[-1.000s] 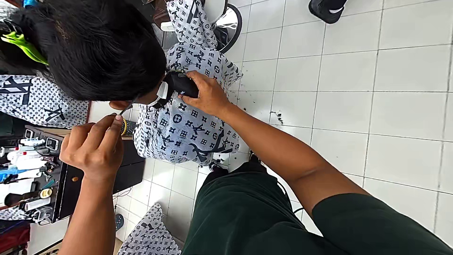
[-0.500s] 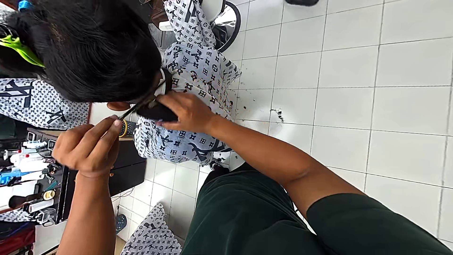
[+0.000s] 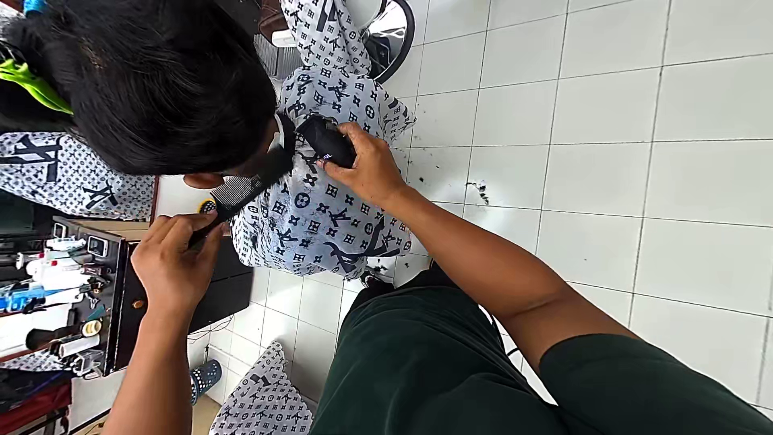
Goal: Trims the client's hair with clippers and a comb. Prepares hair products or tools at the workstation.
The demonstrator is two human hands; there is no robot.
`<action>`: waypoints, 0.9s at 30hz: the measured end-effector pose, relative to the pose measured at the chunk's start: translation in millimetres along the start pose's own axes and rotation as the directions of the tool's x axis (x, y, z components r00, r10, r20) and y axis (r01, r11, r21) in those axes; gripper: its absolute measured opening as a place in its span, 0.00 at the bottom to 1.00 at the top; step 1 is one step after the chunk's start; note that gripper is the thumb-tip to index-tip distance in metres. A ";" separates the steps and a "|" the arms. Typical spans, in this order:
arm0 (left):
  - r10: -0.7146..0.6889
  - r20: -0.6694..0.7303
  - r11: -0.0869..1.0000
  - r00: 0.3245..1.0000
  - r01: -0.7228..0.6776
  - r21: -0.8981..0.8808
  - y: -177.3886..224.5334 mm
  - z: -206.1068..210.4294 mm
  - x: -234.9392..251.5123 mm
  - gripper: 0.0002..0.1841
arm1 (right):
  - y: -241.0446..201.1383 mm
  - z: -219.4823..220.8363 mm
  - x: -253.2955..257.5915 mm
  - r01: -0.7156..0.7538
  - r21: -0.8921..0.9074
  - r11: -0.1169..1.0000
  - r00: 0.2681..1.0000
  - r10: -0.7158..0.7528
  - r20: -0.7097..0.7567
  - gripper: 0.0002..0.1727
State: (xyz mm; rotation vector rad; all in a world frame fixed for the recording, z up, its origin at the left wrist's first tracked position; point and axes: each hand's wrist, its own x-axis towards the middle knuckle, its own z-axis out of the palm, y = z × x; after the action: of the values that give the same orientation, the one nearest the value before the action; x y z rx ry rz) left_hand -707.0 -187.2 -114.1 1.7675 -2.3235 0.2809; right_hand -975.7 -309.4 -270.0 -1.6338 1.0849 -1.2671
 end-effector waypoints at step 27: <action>0.037 -0.033 0.988 0.999 -0.031 0.152 36.4 11.3 19.4 0.12 | 40.8 -49.3 -46.2 0.079 -0.021 0.997 0.959 -0.070 0.274 0.32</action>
State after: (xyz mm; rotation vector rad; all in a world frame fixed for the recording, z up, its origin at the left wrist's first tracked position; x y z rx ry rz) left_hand -747.8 -198.7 -120.5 1.7752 -2.3652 0.5024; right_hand -1036.7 -283.0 -312.6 -1.8263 0.8842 -1.0370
